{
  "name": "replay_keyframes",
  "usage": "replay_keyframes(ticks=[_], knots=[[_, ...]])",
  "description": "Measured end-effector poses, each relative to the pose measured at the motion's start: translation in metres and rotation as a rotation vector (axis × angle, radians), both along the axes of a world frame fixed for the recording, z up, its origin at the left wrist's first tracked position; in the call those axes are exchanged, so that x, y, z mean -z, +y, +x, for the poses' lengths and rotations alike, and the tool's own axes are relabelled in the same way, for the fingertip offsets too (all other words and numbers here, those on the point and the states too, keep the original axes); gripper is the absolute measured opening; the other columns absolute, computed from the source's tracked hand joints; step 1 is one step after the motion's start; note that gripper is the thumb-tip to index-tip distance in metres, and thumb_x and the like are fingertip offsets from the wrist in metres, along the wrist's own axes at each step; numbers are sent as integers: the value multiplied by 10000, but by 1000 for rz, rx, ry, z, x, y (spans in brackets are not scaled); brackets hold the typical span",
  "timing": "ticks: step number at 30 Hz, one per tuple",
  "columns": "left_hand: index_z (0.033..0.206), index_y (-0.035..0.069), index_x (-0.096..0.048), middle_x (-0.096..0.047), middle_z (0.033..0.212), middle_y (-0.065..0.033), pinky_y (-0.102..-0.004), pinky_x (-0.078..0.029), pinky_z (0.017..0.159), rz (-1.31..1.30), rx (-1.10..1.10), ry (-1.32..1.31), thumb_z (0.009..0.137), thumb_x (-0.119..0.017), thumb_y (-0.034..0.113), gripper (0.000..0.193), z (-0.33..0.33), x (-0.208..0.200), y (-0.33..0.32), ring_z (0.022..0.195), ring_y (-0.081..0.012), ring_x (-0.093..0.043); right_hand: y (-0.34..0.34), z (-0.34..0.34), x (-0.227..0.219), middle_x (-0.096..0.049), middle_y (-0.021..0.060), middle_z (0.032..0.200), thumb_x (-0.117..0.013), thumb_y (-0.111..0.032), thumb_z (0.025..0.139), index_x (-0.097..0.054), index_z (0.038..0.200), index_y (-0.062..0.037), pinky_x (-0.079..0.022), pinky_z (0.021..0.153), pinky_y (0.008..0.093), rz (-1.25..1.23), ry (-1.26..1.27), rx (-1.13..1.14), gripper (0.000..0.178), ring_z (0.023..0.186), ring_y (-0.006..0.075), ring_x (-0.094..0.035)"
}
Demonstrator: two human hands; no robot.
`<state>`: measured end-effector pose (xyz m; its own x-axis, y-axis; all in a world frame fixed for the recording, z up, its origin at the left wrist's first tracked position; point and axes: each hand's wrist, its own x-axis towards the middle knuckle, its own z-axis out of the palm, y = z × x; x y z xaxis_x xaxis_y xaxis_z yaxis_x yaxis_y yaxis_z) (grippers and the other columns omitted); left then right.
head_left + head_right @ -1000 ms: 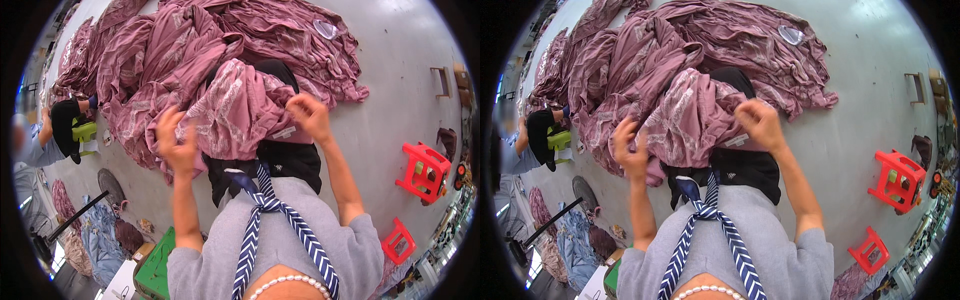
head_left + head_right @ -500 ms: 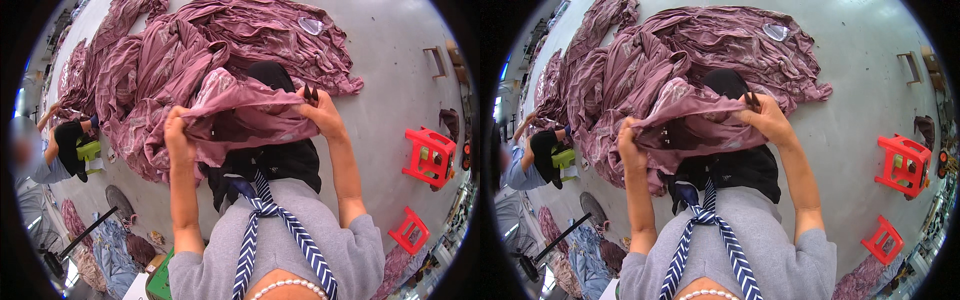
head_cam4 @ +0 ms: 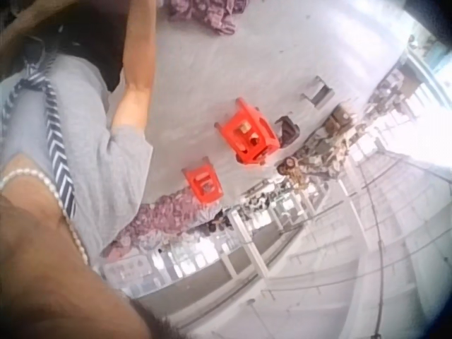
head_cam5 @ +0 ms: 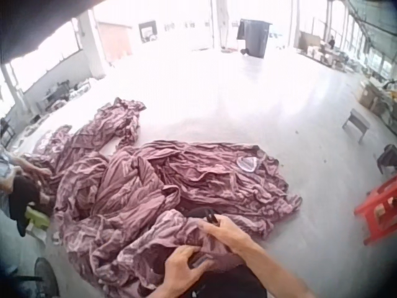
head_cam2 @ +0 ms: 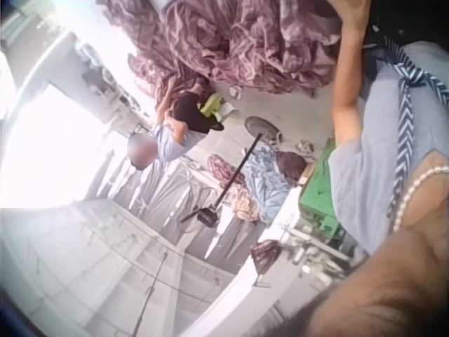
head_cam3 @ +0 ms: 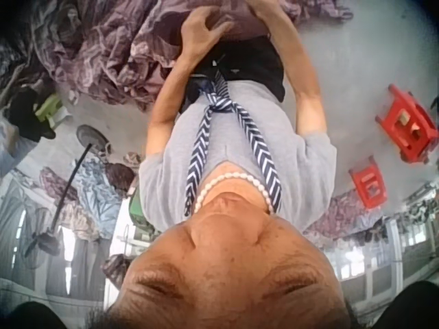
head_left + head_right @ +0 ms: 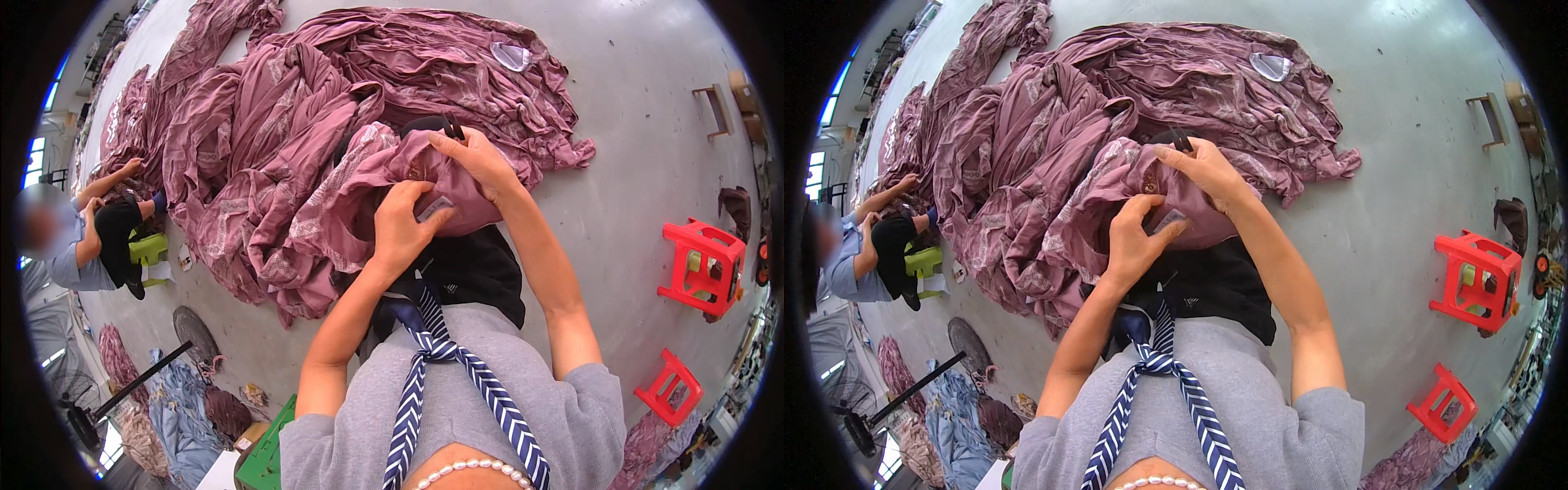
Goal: The person sits on the floor and repeatedly picks up pink fabric pieces from a large pile. They use a small handheld tool to trim or cut small sections of the fabric, then place the pieces back into the pile. The process is repeated multiple times throughout the clip.
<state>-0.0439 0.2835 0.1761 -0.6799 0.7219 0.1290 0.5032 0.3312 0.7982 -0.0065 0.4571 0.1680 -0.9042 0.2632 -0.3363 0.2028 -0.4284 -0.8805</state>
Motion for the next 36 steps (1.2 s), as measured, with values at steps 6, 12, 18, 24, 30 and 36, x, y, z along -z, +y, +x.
replay_keyframes(ticks=[6, 12, 18, 24, 30, 36], knots=[[1047, 9, -605, -645, 908, -13, -213, -474, 749, 121, 180, -1278, 788, -737, 76, 298, -27, -5, -3, 815, -76, -607, 23, -5, 22, -565, -1, 685, -761, -389, 778, -633, 841, -26, -405, 568, 256, 587, -94, 6, 390, 631, 61, -482], [1064, 17, -608, -675, 956, -50, -224, -497, 768, 219, 149, -1392, 760, -764, 42, 343, -36, -10, -4, 839, -113, -645, 24, 37, -28, -595, 92, 672, -633, -263, 884, -577, 977, -34, -456, 548, 335, 1123, -42, 268, 254, 585, 221, -600], [1041, 19, -615, -678, 949, -58, -237, -507, 773, 217, 125, -1421, 757, -774, 51, 328, -37, -8, -3, 832, -121, -651, -16, 80, -46, -604, 87, 681, -700, -169, 834, -575, 927, -36, -460, 529, 332, 961, 33, 188, 205, 589, 237, -614], [1014, 10, -628, -678, 928, -60, -239, -509, 768, 179, 164, -1398, 746, -785, 63, 315, -39, -13, 0, 820, -120, -650, -26, 80, -36, -628, 106, 711, -738, -202, 799, -583, 888, -40, -476, 532, 337, 1107, 49, 136, 241, 603, 244, -630], [1021, 14, -627, -675, 934, -54, -253, -499, 788, 132, 174, -1397, 745, -774, 43, 314, -43, -12, -1, 823, -120, -637, -28, 75, -32, -632, 107, 714, -738, -208, 795, -583, 882, -44, -479, 536, 348, 1102, 76, 145, 242, 611, 251, -631], [1006, 10, -631, -672, 904, -49, -241, -491, 762, 110, 208, -1381, 746, -784, 81, 310, -44, -14, -1, 802, -112, -630, -30, 69, -30, -623, 103, 712, -735, -217, 790, -586, 865, -53, -478, 539, 358, 1213, 137, 144, 234, 625, 266, -623]])
